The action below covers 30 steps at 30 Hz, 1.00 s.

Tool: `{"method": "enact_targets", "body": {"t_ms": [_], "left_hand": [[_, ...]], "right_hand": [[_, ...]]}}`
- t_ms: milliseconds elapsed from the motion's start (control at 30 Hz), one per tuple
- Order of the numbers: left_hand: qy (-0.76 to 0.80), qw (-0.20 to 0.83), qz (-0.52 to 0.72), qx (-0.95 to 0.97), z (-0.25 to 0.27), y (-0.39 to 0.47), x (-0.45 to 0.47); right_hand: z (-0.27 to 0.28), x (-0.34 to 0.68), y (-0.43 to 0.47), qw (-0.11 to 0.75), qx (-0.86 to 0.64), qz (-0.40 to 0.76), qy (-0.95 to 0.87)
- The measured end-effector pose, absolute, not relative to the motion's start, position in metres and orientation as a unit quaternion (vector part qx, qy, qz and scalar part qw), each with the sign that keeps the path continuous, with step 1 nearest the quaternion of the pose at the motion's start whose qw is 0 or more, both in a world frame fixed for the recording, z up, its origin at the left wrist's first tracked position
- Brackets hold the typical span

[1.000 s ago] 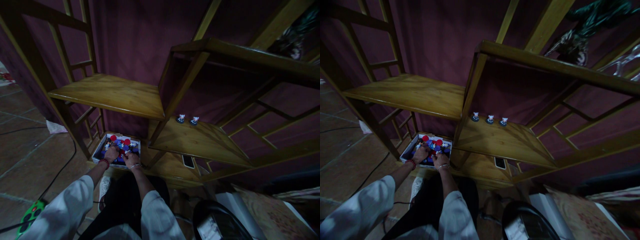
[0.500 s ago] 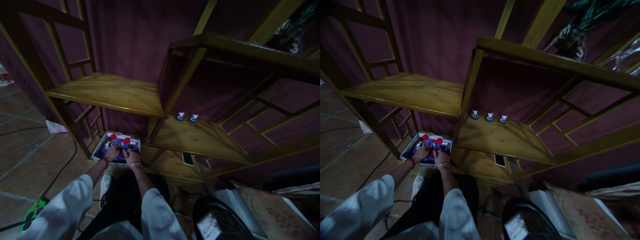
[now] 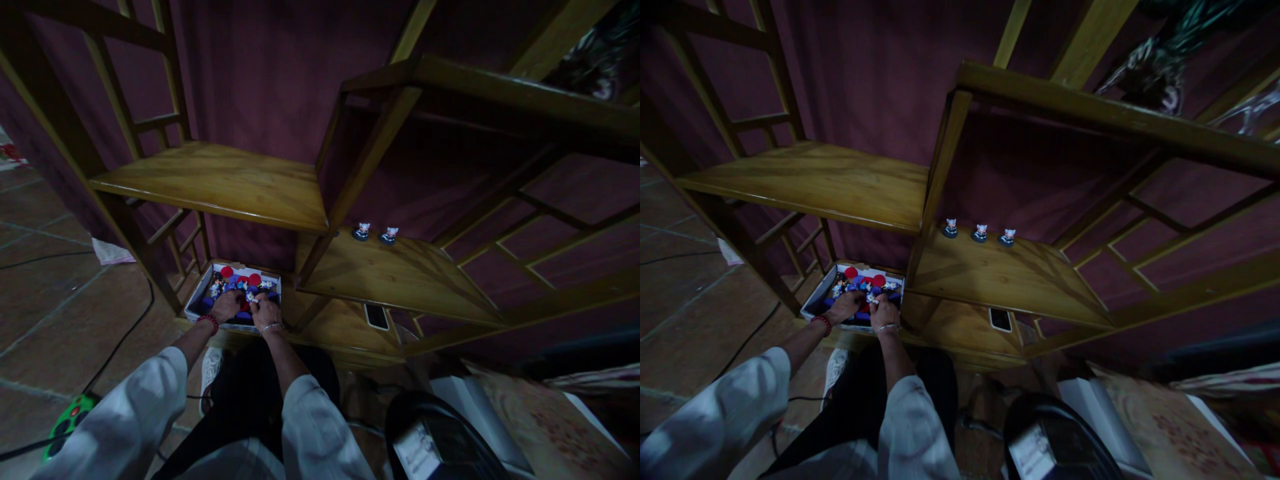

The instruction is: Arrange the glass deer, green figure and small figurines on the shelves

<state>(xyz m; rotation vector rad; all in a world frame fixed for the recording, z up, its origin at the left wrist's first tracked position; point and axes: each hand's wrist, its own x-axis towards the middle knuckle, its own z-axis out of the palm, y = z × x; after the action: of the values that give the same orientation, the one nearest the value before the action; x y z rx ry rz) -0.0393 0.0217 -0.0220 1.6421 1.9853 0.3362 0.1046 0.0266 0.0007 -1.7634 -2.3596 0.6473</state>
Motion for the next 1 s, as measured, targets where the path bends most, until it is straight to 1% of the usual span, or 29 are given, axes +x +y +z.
{"method": "enact_targets", "body": {"t_ms": [400, 633, 767, 1000], "left_hand": [[0.735, 0.269, 0.158, 0.602, -0.012, 0.017, -0.033], [0.731, 0.313, 0.2, 0.572, -0.008, 0.014, -0.033], [0.717, 0.317, 0.235, 0.574, -0.011, 0.015, -0.035], [0.725, 0.337, 0.241, 0.55, -0.024, 0.019, -0.037]], "right_hand": [[0.003, 0.106, 0.026, 0.061, -0.579, 0.219, -0.783], [0.004, 0.106, 0.027, 0.045, -0.557, 0.238, -0.795], [0.004, 0.105, 0.027, 0.044, -0.572, 0.235, -0.785], [0.001, 0.104, 0.028, 0.065, -0.588, 0.233, -0.772]]}}
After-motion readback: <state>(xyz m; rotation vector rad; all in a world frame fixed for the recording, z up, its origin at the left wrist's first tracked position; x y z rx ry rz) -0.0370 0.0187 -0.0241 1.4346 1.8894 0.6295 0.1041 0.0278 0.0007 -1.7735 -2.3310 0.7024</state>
